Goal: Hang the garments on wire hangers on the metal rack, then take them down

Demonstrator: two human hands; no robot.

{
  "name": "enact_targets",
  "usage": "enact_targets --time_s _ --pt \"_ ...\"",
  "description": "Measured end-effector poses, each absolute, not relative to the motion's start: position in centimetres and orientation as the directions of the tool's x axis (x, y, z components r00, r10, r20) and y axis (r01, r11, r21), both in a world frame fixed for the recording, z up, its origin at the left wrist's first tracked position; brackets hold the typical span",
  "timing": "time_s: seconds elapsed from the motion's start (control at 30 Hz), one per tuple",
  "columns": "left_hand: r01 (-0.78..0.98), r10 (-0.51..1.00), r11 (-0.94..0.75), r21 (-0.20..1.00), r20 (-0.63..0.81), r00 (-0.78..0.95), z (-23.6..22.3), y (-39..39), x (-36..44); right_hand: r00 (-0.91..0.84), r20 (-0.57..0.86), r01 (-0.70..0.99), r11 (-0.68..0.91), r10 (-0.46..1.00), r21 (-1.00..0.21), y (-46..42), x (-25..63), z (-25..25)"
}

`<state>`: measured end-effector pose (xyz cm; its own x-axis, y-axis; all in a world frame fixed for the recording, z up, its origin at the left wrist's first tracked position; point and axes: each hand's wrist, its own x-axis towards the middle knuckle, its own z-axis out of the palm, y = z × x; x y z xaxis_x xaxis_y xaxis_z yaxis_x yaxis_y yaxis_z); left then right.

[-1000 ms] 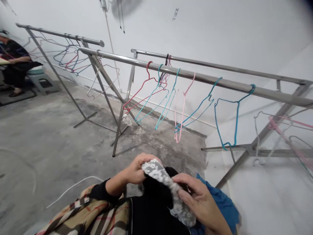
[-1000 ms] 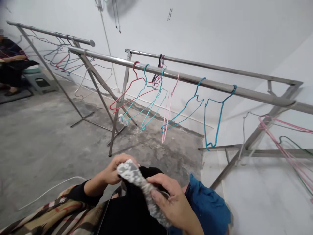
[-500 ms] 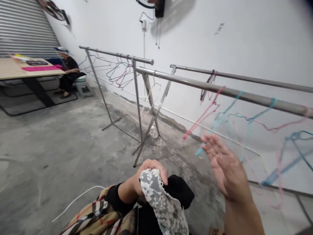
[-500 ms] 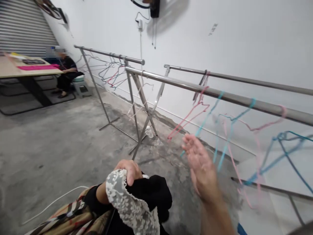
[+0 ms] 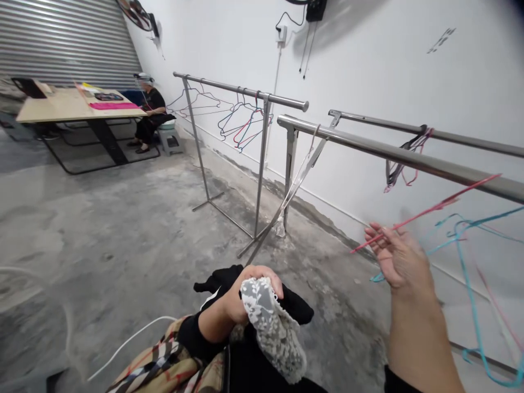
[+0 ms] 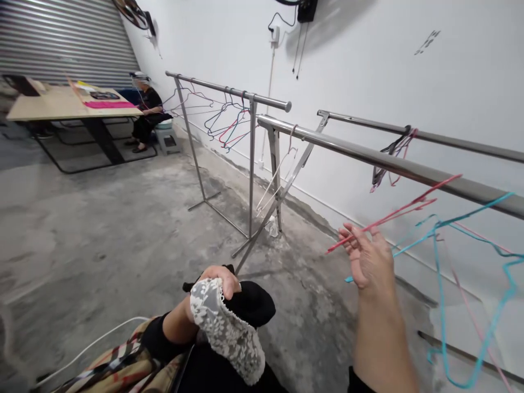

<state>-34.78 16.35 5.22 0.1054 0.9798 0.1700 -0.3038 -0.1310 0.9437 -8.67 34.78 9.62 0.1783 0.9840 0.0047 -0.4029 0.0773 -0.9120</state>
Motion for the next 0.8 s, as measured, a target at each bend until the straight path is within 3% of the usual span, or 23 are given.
enact_targets --time_s 0.23,0.5,0.73,0.8 --pt "-0.389 0.97 -0.212 0.897 0.242 0.03 6.3 15.7 -34.4 0.184 -0.092 -0.518 0.017 0.979 -0.855 35.5 -9.6 11.6" --pt "-0.374 0.982 -0.174 0.911 0.19 0.005 7.3 15.4 -32.2 0.149 0.092 -0.581 0.163 0.985 -0.798 32.8 -7.0 12.2" --pt "-0.379 0.98 -0.159 0.911 0.191 0.049 7.3 15.5 -29.8 0.232 0.146 -0.456 0.24 0.962 -0.857 31.8 -3.6 12.5" --pt "-0.382 0.975 -0.177 0.907 0.215 0.059 7.2 15.4 -29.3 0.249 0.217 -0.353 0.298 0.944 -0.887 31.7 -1.6 12.5"
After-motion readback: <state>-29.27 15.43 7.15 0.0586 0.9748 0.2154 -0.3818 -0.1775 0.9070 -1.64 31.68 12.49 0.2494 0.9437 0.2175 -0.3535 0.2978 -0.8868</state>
